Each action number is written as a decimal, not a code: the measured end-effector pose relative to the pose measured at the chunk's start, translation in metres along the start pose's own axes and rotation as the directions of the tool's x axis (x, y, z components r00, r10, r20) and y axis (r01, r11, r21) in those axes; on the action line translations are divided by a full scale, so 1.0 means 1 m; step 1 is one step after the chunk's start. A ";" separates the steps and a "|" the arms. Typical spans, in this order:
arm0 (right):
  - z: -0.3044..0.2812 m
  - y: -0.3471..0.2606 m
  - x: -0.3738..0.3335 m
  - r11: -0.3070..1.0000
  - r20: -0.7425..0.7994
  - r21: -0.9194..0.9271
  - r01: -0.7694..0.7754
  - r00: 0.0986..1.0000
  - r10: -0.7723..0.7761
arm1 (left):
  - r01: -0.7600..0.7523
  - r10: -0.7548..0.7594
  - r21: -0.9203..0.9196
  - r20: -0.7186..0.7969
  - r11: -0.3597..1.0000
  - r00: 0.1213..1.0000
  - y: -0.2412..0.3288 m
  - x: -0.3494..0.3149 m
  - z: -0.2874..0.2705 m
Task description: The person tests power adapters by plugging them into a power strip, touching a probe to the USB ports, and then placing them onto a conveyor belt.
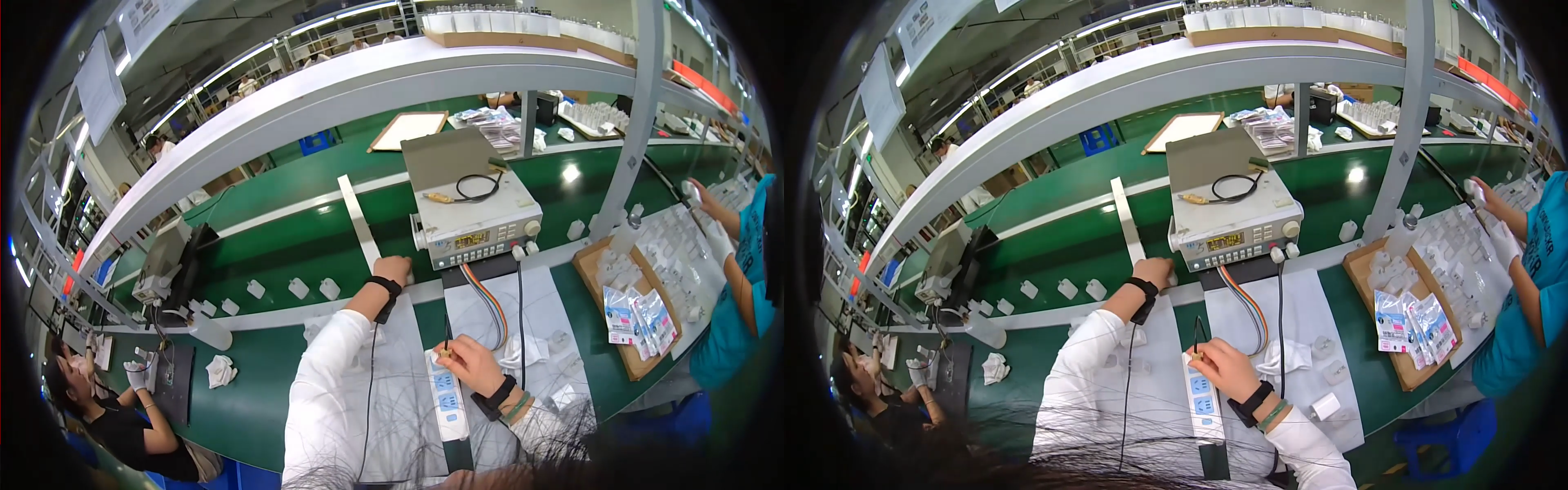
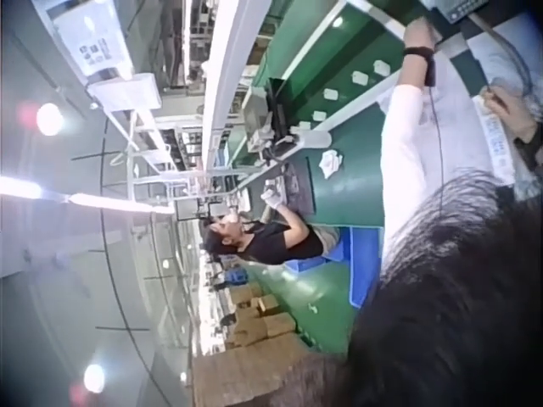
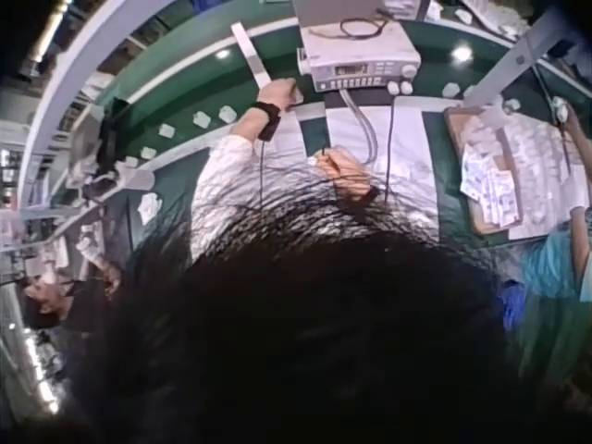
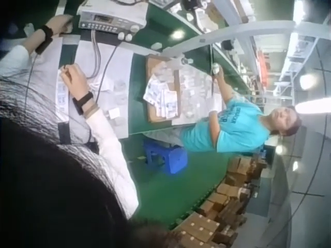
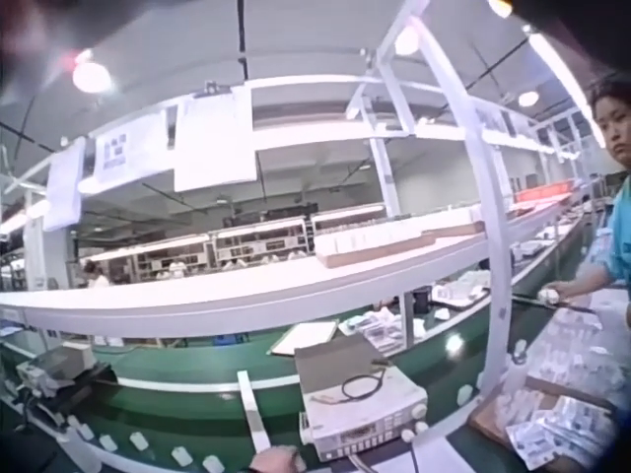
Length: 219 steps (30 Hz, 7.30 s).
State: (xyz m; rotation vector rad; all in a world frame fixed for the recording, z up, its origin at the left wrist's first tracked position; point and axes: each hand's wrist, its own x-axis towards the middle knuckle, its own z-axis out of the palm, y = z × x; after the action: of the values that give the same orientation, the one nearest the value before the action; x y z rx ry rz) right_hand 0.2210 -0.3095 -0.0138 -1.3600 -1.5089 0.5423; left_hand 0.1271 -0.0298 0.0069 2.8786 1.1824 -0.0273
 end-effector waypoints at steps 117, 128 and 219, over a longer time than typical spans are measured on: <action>-0.015 -0.023 -0.067 0.978 0.161 0.188 -0.095 0.985 0.064 | 0.020 -0.070 -0.847 -0.020 0.531 0.997 0.052 -0.169 -0.023; -0.008 -0.017 -0.071 0.993 0.091 0.118 0.024 0.995 -0.035 | -0.119 -0.043 -0.738 -0.197 0.664 0.980 0.090 -0.182 0.027; 0.004 0.003 -0.006 0.994 -0.098 0.110 0.010 0.995 0.001 | -0.221 0.096 -0.841 -0.200 0.493 0.975 0.097 -0.229 0.020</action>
State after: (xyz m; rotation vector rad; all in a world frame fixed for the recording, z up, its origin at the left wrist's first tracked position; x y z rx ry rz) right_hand 0.2182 -0.3133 -0.0206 -1.2790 -1.3828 0.5408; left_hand 0.0325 -0.2601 -0.0043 2.0430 0.6128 0.5943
